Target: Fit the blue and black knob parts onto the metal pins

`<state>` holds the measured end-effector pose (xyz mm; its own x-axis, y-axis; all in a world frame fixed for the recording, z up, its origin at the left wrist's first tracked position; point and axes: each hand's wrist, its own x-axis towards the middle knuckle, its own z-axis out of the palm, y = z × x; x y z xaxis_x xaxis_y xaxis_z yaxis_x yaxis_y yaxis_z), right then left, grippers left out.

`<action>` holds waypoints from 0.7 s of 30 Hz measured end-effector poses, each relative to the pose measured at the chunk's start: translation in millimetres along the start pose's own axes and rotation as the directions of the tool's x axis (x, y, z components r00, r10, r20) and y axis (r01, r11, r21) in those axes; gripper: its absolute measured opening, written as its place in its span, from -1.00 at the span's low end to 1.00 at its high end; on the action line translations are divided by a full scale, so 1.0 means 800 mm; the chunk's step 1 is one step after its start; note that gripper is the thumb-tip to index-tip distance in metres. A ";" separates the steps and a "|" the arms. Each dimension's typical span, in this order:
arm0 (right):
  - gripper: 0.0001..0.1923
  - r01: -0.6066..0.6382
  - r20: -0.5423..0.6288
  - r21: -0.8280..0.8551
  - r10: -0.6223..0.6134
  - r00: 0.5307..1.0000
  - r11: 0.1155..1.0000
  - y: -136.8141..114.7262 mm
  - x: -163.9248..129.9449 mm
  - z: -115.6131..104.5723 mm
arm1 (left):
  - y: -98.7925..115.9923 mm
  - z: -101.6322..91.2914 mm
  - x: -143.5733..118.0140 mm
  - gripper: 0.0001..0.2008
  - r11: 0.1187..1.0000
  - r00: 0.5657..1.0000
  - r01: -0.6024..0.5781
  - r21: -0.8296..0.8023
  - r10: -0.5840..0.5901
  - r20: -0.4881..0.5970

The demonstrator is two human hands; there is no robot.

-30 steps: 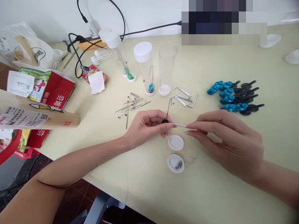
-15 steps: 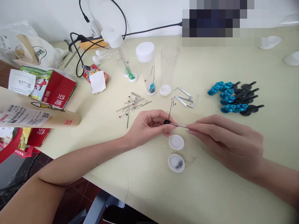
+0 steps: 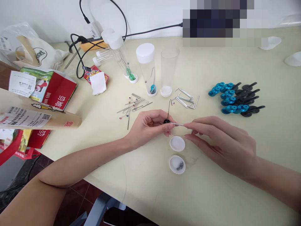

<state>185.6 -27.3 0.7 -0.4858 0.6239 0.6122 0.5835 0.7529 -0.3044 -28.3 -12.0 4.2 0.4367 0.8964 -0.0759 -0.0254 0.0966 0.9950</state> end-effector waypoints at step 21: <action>-0.76 -0.043 -0.027 -0.014 0.043 0.999 0.999 0.001 -0.002 0.000 | -0.001 0.000 -0.001 -0.78 0.999 1.000 0.029 0.023 -0.029 0.010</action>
<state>186.6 -28.1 -0.9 -0.4422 0.6498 0.6182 0.6133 0.7220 -0.3203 -28.2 -12.6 3.8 0.4463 0.8888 -0.1041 0.0076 0.1125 0.9936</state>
